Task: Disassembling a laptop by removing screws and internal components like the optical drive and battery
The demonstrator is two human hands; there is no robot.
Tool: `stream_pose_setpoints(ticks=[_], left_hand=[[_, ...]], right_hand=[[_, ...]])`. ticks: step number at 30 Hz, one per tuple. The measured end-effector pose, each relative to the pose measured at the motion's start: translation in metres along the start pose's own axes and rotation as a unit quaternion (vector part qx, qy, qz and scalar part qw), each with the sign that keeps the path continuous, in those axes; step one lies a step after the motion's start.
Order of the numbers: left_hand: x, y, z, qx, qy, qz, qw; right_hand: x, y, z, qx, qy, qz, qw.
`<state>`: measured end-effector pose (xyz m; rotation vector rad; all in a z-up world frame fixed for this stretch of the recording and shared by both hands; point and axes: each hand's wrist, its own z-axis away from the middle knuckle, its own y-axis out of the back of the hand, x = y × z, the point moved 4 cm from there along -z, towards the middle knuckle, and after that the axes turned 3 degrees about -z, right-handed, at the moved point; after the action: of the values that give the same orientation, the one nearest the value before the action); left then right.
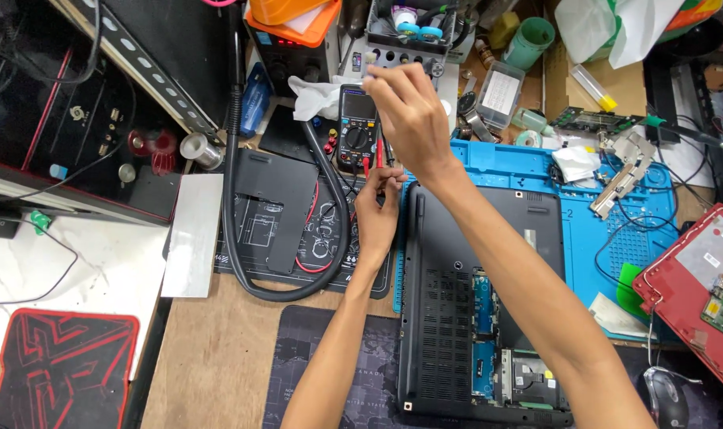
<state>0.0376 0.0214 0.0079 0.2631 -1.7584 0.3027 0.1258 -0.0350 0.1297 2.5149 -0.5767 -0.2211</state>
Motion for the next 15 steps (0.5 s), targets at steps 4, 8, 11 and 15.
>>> stream_pose_setpoints(ticks=[4,8,11,15], left_hand=[[-0.004,-0.003,-0.002,0.02,0.036,0.0,0.999],[0.002,-0.001,0.0,0.011,0.044,-0.007,0.999],[0.004,-0.002,0.0,-0.01,0.011,-0.02,1.0],[0.006,-0.003,0.002,-0.027,-0.025,-0.092,0.995]], right_hand=[[0.005,-0.003,-0.007,0.011,-0.027,0.051,0.998],[0.0,0.002,0.002,0.006,-0.041,0.084,0.996],[-0.007,0.017,0.017,-0.009,-0.058,0.093,0.994],[-0.02,0.055,0.051,-0.092,-0.153,0.023,0.984]])
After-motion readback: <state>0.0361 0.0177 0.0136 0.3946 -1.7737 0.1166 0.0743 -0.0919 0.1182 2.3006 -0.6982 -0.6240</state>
